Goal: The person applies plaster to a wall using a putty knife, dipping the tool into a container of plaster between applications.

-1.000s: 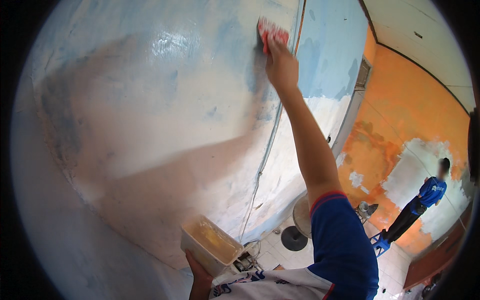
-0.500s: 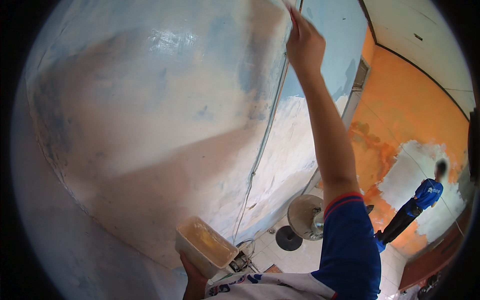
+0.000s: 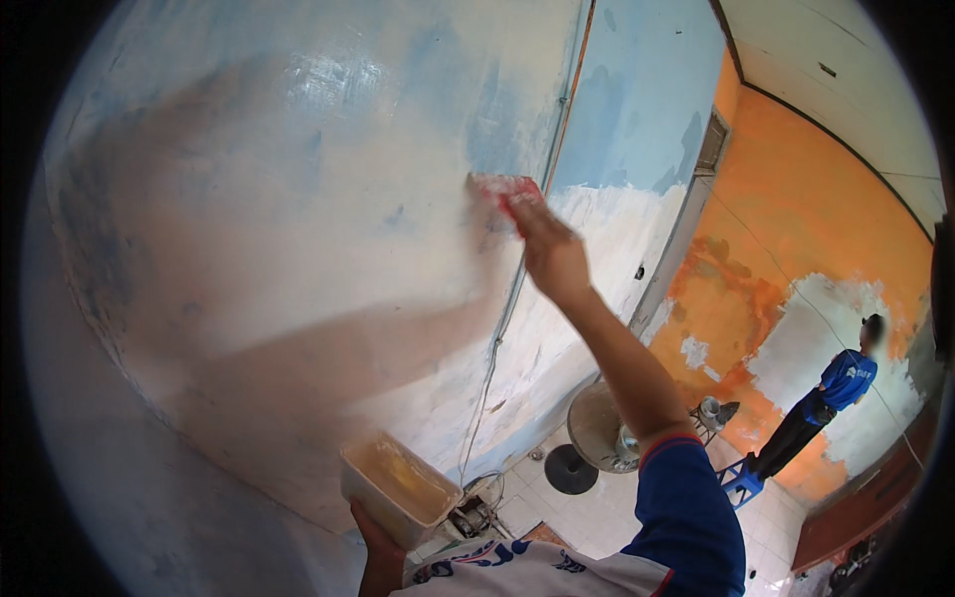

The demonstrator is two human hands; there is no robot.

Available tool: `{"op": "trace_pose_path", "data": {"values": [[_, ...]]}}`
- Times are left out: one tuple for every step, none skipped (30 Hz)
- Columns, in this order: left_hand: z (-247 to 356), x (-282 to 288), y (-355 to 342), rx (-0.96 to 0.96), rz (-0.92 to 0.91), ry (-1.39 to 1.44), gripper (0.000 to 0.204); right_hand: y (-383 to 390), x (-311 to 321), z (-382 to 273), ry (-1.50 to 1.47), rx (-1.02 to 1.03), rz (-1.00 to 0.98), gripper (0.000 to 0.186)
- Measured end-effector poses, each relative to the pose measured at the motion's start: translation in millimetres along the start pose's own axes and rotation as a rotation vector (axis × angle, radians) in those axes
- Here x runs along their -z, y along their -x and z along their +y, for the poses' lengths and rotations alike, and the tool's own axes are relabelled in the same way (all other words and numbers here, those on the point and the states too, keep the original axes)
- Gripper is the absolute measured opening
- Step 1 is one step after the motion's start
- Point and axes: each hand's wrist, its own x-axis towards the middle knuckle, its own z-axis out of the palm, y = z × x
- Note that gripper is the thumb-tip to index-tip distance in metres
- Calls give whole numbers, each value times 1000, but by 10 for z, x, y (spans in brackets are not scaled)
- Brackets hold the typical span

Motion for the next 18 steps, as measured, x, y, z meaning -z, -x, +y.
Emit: {"op": "trace_pose_path", "data": {"values": [[15, 33, -9, -20, 5, 2, 76, -222, 122, -93, -124, -101, 86, 48], [19, 32, -2, -24, 22, 16, 76, -538, 344, -161, -234, -205, 167, 44], [18, 14, 14, -25, 37, 26, 76, -822, 480, -92, -166, -202, 265, 39], [10, 5, 31, -20, 51, 34, 76, -1139, 587, 28, -92, -200, 362, 34], [-8, -1, 64, -20, 46, 45, 76, -1470, 662, 149, -35, -138, 456, 30], [-25, -19, 91, -24, 40, 57, 76, -1795, 709, 278, 6, -119, 507, 25], [-47, -43, 92, -27, 28, 69, 75, -2072, 730, 436, 75, -63, 532, 24], [-73, -37, 100, -31, 10, 84, 75, -2288, 670, 524, 60, -85, 483, 27], [-117, -3, 101, -33, -9, 100, 75, -2401, 604, 546, 46, -104, 431, 31], [-141, 3, 120, -32, -28, 117, 75, -2359, 487, 548, 100, -98, 380, 31], [-157, 0, 132, -29, -27, 101, 75, -2242, 305, 557, 155, -92, 329, 30], [-154, -21, 151, -25, -21, 84, 75, -2088, 71, 577, 208, -88, 276, 30], [-144, -31, 172, -18, -16, 67, 75, -1754, -160, 540, 190, -72, 228, 41], [-128, -42, 180, -14, -15, 66, 75, -1312, -322, 421, 175, -53, 179, 55], [-124, -43, 169, -14, -17, 72, 76, -869, -353, 163, 153, -52, 40, 58], [-120, -58, 161, -5, -28, 70, 76, -341, -442, 58, 181, 28, 40, 61], [-108, -44, 158, -5, -19, 74, 76, 87, -428, -120, 110, 24, -5, 61], [-93, -35, 149, -16, -7, 81, 76, 360, -339, -267, 66, 20, -42, 60]]}}
